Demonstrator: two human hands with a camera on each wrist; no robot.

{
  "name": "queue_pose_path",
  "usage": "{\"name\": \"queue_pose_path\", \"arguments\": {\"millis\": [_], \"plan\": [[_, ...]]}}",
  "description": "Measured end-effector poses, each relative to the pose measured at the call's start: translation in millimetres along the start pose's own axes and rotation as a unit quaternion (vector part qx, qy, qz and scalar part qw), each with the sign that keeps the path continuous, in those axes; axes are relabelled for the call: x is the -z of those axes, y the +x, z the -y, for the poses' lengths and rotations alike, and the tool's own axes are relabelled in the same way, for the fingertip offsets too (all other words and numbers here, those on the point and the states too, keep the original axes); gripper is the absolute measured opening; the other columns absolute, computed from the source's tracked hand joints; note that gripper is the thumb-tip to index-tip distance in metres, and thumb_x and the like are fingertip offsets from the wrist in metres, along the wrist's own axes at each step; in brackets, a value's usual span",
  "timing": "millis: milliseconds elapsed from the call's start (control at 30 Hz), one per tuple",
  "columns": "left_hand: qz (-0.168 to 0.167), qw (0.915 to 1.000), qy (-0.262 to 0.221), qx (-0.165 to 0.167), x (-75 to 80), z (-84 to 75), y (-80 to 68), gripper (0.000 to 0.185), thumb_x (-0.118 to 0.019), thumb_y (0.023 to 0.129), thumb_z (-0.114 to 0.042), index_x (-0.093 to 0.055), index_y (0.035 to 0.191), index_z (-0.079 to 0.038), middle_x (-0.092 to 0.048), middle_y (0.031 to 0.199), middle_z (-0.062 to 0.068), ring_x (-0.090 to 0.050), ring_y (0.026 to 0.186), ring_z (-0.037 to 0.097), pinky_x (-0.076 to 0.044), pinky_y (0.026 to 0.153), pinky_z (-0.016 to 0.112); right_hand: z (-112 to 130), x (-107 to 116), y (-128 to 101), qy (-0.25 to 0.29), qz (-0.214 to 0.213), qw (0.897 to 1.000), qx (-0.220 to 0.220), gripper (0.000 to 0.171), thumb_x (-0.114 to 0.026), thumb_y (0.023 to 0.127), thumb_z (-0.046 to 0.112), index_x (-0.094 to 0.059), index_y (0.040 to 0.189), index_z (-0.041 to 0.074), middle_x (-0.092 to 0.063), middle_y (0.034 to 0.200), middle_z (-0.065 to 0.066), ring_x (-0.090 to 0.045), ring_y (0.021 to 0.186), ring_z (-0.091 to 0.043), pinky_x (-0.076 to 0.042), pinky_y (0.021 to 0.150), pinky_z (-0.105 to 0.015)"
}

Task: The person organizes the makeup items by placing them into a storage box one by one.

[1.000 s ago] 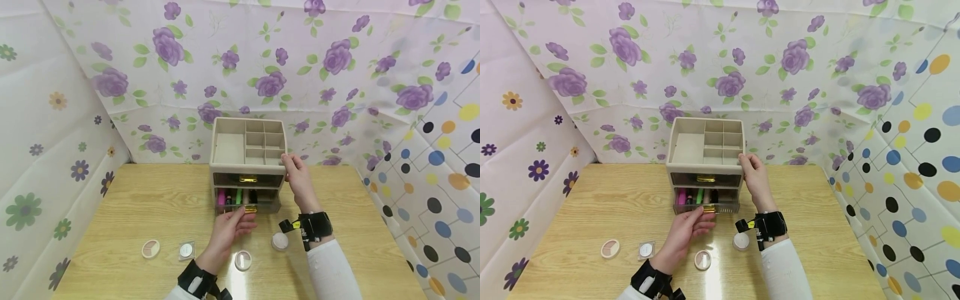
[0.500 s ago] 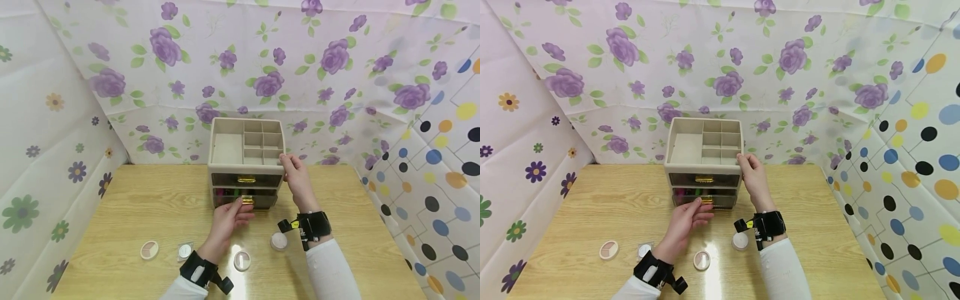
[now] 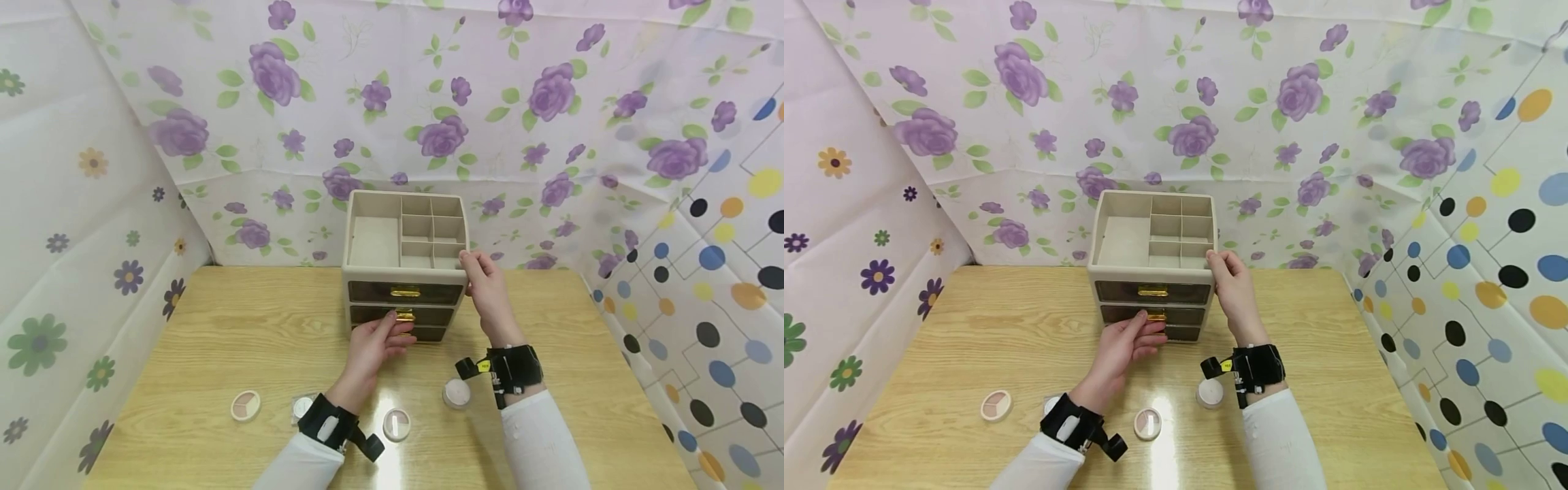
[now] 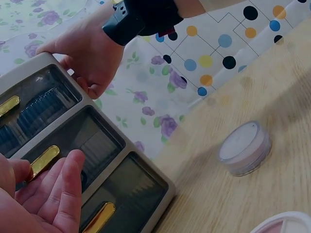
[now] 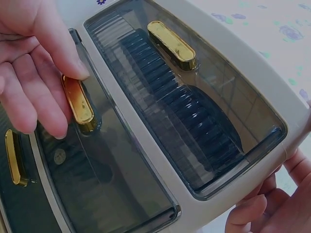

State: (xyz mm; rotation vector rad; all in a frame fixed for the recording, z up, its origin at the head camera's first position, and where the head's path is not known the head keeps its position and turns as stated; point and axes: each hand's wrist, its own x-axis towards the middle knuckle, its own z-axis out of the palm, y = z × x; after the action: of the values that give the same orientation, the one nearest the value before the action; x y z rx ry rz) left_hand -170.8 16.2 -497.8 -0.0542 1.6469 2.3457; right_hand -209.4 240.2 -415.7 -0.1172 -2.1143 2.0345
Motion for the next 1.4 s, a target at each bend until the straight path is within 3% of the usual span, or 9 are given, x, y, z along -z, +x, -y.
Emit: {"name": "queue_pose_path", "arguments": {"millis": [367,567,733,867,1000,1400], "plan": [[0.001,1.0000,0.001,-0.003,-1.3,-2.2,5.5,0.048,-0.059,0.113,-0.029,-0.061,0.134,0.014,-0.075,0.118,0.025,-0.080,0.088,0.021,-0.063,0.076,0.032,1,2,1,-0.005,0.002,1.000,0.000,0.036,-0.060,0.109,0.048,-0.057,0.098,0.014,-0.053,0.100,-0.002,-0.053,0.095,-0.020,-0.044,0.076,-0.033],[0.013,0.9994,0.032,-0.002,3.4,2.2,1.0,0.049,-0.061,0.112,-0.033,-0.064,0.130,0.012,-0.074,0.118,0.027,-0.080,0.092,0.029,-0.063,0.083,0.041,1,2,0,-0.004,0.003,1.000,-0.005,0.038,-0.060,0.109,0.049,-0.056,0.098,0.013,-0.052,0.099,-0.002,-0.050,0.094,-0.020,-0.040,0.077,-0.033],[0.036,0.9976,0.043,0.041,14.2,15.9,-4.9,0.045,-0.062,0.111,-0.028,-0.063,0.122,0.015,-0.073,0.116,0.032,-0.079,0.086,0.026,-0.063,0.083,0.039,-1,3,0,-0.002,0.003,1.000,-0.006,0.039,-0.060,0.109,0.050,-0.056,0.099,0.013,-0.053,0.099,-0.002,-0.051,0.093,-0.020,-0.041,0.076,-0.033],[0.046,0.9949,0.032,0.084,21.6,27.2,-4.3,0.048,-0.060,0.112,-0.026,-0.058,0.130,0.018,-0.072,0.118,0.031,-0.078,0.083,0.021,-0.063,0.080,0.032,-1,3,0,0.000,0.002,1.000,-0.004,0.038,-0.060,0.109,0.049,-0.057,0.100,0.013,-0.053,0.099,-0.002,-0.052,0.092,-0.020,-0.042,0.077,-0.035],[0.050,0.9933,0.017,0.103,23.6,33.3,-0.9,0.052,-0.060,0.112,-0.028,-0.054,0.135,0.019,-0.073,0.116,0.030,-0.078,0.084,0.021,-0.062,0.076,0.029,0,3,1,-0.003,0.007,1.000,-0.005,0.038,-0.059,0.109,0.050,-0.058,0.101,0.013,-0.053,0.101,-0.002,-0.051,0.095,-0.020,-0.041,0.079,-0.036],[0.024,0.9960,-0.001,0.087,20.5,38.0,8.9,0.046,-0.055,0.113,-0.021,-0.055,0.134,0.020,-0.071,0.123,0.033,-0.078,0.086,0.022,-0.062,0.074,0.026,2,1,-1,-0.002,0.010,1.000,-0.003,0.038,-0.060,0.109,0.050,-0.059,0.101,0.013,-0.055,0.102,-0.003,-0.053,0.096,-0.020,-0.044,0.079,-0.037]]}}
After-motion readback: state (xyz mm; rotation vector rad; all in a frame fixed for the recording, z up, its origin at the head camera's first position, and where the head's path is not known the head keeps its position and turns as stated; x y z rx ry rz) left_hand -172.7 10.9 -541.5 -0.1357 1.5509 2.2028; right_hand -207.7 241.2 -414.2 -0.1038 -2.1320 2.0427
